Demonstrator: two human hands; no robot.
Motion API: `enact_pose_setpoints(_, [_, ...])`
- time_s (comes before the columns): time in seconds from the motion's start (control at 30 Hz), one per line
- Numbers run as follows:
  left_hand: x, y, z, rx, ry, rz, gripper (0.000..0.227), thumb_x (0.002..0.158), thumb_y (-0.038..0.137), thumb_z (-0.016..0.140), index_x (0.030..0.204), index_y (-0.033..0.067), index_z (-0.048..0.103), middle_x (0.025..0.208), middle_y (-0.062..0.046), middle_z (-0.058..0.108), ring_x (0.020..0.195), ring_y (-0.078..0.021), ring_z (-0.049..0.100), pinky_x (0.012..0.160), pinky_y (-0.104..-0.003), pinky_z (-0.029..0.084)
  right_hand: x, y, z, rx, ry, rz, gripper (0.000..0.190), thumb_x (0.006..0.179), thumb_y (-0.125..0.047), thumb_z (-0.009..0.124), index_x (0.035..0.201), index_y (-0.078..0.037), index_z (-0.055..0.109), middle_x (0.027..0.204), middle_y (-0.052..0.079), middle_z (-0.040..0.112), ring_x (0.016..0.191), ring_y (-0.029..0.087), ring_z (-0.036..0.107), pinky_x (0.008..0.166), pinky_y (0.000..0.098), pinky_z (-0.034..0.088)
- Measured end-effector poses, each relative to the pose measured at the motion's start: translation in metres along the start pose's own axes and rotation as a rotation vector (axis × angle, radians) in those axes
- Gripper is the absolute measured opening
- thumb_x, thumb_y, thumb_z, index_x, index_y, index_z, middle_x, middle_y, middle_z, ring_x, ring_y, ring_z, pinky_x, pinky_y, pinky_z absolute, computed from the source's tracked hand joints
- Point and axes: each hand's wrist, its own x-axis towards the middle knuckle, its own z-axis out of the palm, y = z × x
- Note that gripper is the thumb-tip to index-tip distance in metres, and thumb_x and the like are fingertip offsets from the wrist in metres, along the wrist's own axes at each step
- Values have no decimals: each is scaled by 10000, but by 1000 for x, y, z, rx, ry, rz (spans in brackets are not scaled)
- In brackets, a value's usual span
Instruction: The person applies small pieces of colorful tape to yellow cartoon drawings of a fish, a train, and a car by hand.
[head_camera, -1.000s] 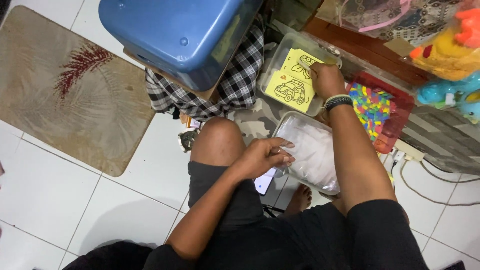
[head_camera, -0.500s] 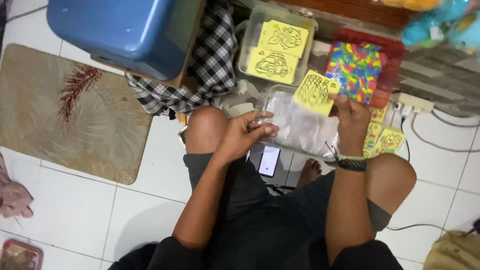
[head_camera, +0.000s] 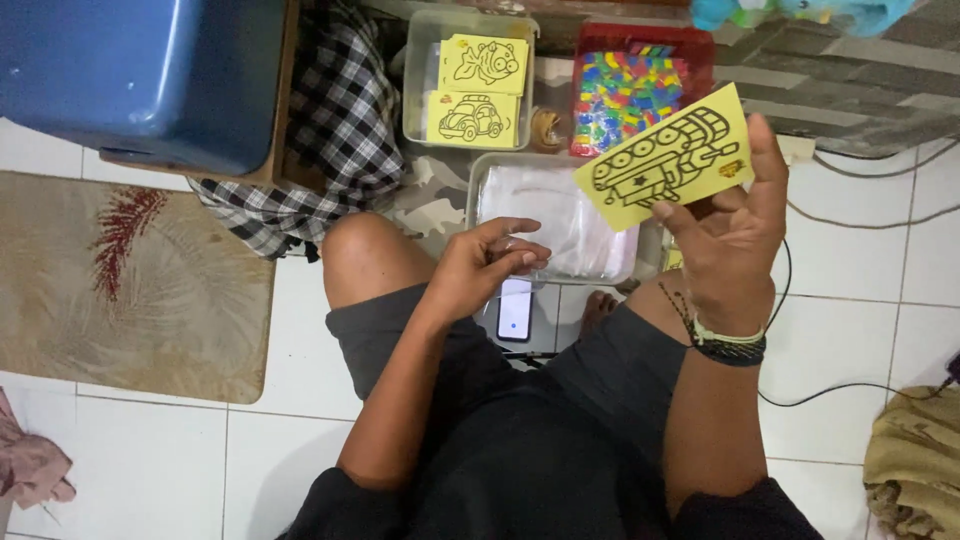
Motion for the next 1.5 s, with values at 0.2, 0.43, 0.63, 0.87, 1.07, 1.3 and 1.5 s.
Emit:
enact_pose_setpoints(0.2, [-9,17,10,32,-67,44,348,938,-49,640,1286,-29,635,1045,-168,788,974,-206,766,853,-281,624,4,5,9,42,-49,-163,967,935,310,706,1632,-181,250,1466,248,572,1251,322,655,1070,382,598])
enact_pose_setpoints(0.43, [-17,26,6,-47,-99,86,372,938,-72,626,1309,-57,605,1068,-205,774,990,-223,756,898,-300,617,9,11,27,-12,-67,-222,904,891,264,735,1598,-83,290,1511,198,523,1270,310,647,1089,373,593])
enact_pose_setpoints(0.63, [-16,23,2,-77,-116,101,352,953,-59,630,1305,-51,607,1077,-186,773,994,-215,755,893,-295,616,11,6,27,-67,-114,-196,853,869,234,743,1562,-34,324,1476,196,539,1222,299,667,1040,339,597])
enact_pose_setpoints(0.87, [-12,23,3,-19,-117,79,361,942,-27,650,1299,-68,605,1057,-180,781,971,-214,767,872,-297,630,11,-2,20,-166,-154,-129,788,830,217,753,1507,18,402,1567,210,454,1211,303,648,1017,320,573])
enact_pose_setpoints(1.07, [-10,14,4,-45,-124,100,160,939,-37,664,1098,-63,670,1050,-142,785,948,-182,765,855,-270,621,11,-12,30,-185,-181,-70,718,820,186,761,1460,21,478,1483,184,553,1140,243,663,973,282,566])
enact_pose_setpoints(1.3, [-14,21,0,0,-107,86,198,948,-26,649,1144,-53,652,1070,-122,787,975,-182,769,851,-276,624,16,-18,22,-243,-227,-68,518,910,156,719,1395,74,557,1357,189,619,1169,227,610,1061,306,500])
enact_pose_setpoints(1.5, [-7,-2,-2,88,-77,152,351,963,17,689,1309,-16,640,993,-247,766,870,-222,747,744,-359,651,22,-7,25,-310,-217,-211,318,916,20,829,1222,34,742,961,189,712,920,246,635,901,406,490])
